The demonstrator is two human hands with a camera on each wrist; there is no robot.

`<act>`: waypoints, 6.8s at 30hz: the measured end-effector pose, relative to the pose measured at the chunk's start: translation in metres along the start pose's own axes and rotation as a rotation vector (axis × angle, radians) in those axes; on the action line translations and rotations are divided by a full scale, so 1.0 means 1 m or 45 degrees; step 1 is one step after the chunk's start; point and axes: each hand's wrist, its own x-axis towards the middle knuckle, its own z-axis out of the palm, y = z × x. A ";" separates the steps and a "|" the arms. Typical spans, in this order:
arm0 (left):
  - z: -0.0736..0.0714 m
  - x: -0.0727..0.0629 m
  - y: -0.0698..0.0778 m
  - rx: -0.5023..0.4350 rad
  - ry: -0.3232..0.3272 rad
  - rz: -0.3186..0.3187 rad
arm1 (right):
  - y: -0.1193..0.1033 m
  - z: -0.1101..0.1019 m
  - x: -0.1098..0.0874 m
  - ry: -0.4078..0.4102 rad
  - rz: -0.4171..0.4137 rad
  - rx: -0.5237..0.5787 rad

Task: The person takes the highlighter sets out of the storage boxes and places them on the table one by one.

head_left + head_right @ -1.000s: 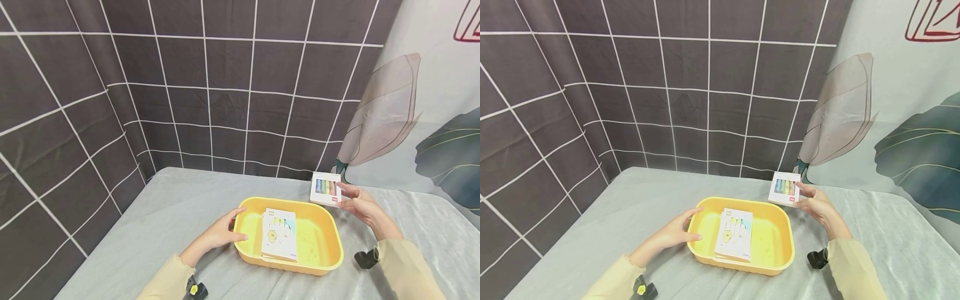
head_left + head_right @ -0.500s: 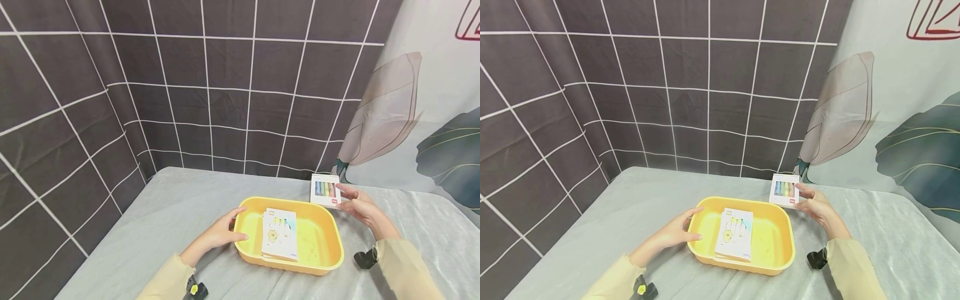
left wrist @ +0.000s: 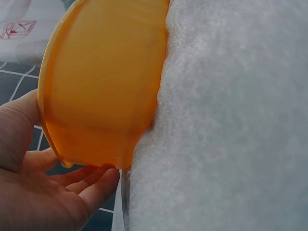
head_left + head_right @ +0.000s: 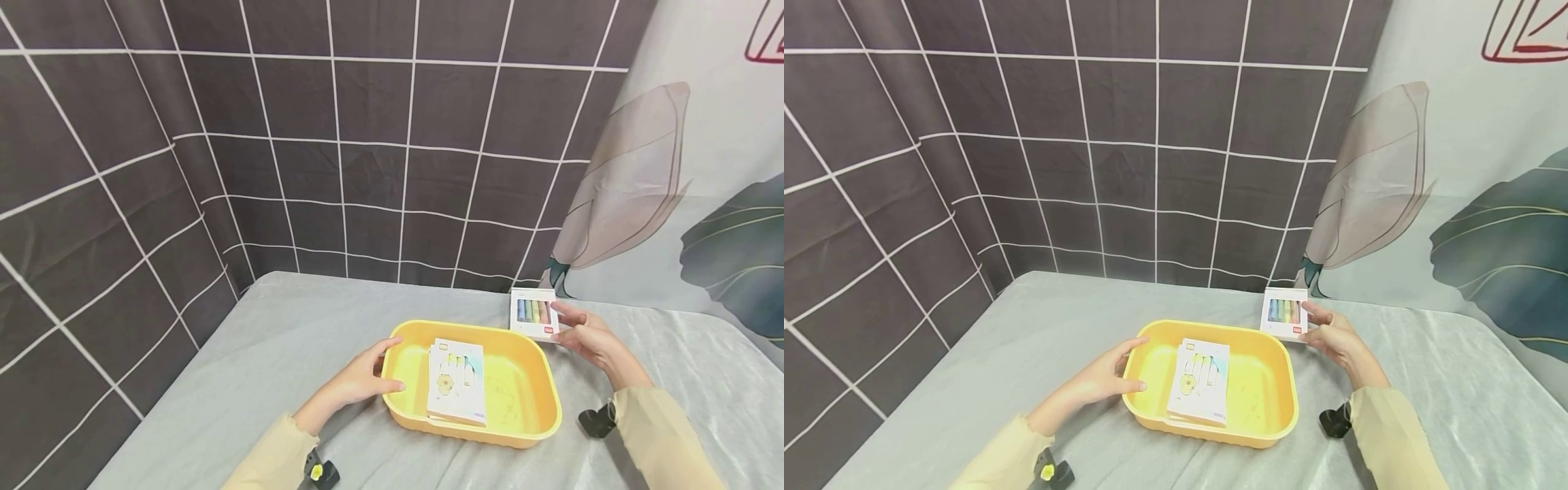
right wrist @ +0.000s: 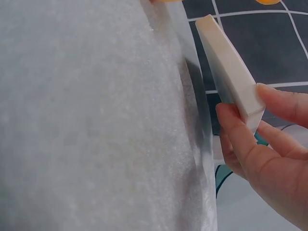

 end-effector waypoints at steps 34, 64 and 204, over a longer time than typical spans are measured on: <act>0.001 0.000 -0.001 0.005 -0.002 -0.011 | 0.001 0.005 0.006 0.093 0.044 -0.577; 0.000 0.000 0.000 0.022 0.002 0.001 | -0.013 0.003 -0.013 0.109 -0.036 -0.486; 0.001 -0.001 0.000 0.012 0.003 0.039 | -0.014 0.125 -0.053 -0.383 -0.095 -0.460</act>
